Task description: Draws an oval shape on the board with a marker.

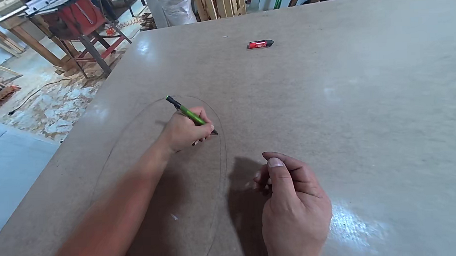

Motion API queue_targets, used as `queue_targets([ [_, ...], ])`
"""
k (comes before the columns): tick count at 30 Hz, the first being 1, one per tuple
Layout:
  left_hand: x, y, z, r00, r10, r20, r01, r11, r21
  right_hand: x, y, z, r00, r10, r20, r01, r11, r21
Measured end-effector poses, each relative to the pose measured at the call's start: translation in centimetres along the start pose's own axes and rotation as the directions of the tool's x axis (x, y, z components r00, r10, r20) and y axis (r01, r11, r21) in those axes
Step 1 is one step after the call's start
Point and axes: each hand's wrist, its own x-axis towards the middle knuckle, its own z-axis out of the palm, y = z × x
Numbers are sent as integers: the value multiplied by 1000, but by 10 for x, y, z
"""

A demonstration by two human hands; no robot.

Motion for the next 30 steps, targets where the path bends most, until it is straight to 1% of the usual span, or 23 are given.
queue_targets([
  [9,0,-1,-1,1000,6,31,-6,1000,-10,-1,0,2,1000,0,10,0,999,-37],
  [16,3,4,3,995,-61,-74,63,998,13,0,0,2,1000,-4,11,5,1000,-24],
  [21,4,6,4,987,-102,-124,107,994,36,-1,0,2,1000,8,4,-8,1000,-21],
  [27,6,5,6,978,-101,-184,100,995,-14,0,1,2,1000,3,8,-2,1000,-17],
  [30,4,1,3,988,-62,-138,56,997,-47,-1,0,2,1000,-1,10,1,1000,-26],
])
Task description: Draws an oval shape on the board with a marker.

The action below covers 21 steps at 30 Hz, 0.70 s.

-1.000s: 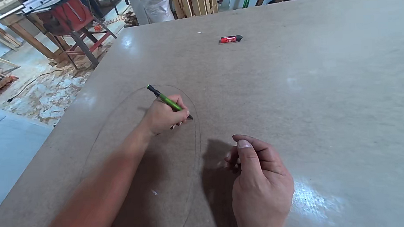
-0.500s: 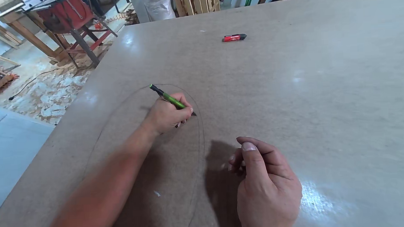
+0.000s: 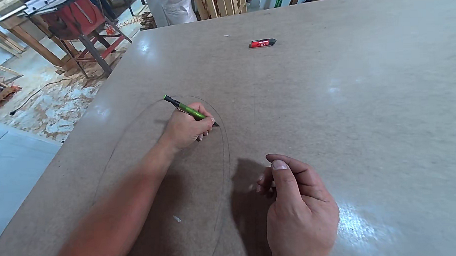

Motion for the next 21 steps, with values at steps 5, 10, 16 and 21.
queue_targets([
  [5,0,2,0,1000,-7,29,6,998,57,0,0,0,1000,5,-5,-5,1000,-4],
  [10,1,4,4,998,-33,-44,35,998,48,0,0,0,1000,-5,-2,5,1000,4],
  [16,3,4,7,989,-58,-134,67,996,63,0,1,0,1000,4,-3,-4,1000,7],
  [21,3,0,4,993,-37,-111,35,999,-24,0,0,0,1000,3,-1,-3,1000,4],
])
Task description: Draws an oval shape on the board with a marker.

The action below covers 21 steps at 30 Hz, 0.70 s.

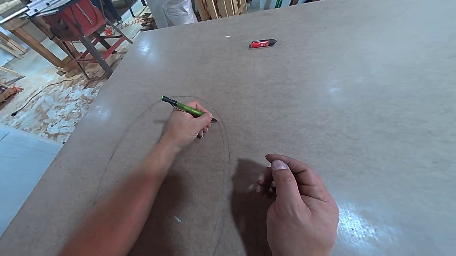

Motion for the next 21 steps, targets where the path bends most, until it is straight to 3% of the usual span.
queue_targets([
  [6,0,2,-2,997,4,73,-9,998,61,0,0,1,1000,6,0,-6,1000,-13],
  [18,5,1,7,988,-44,-145,53,997,58,0,0,1,1000,4,-2,-4,1000,-5],
  [21,3,0,2,998,-8,-56,10,999,32,0,0,1,1000,2,-4,-2,1000,-1],
])
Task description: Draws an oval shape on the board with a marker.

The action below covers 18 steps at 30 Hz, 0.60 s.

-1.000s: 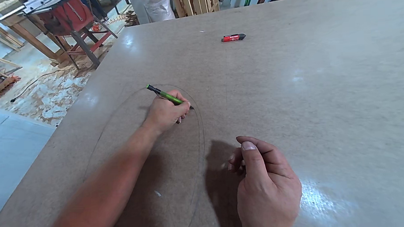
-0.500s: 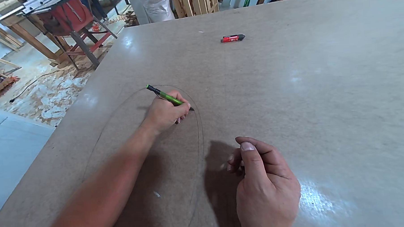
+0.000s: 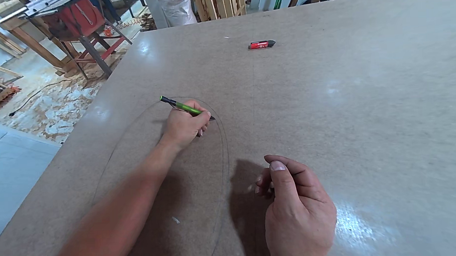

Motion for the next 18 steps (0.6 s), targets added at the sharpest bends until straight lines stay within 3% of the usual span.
queue_targets([
  [4,-1,1,-5,990,25,142,-26,1000,4,0,1,-1,1000,-6,9,6,1000,0],
  [18,4,2,6,989,-62,-133,69,996,48,0,0,0,1000,-10,1,10,1000,-11],
])
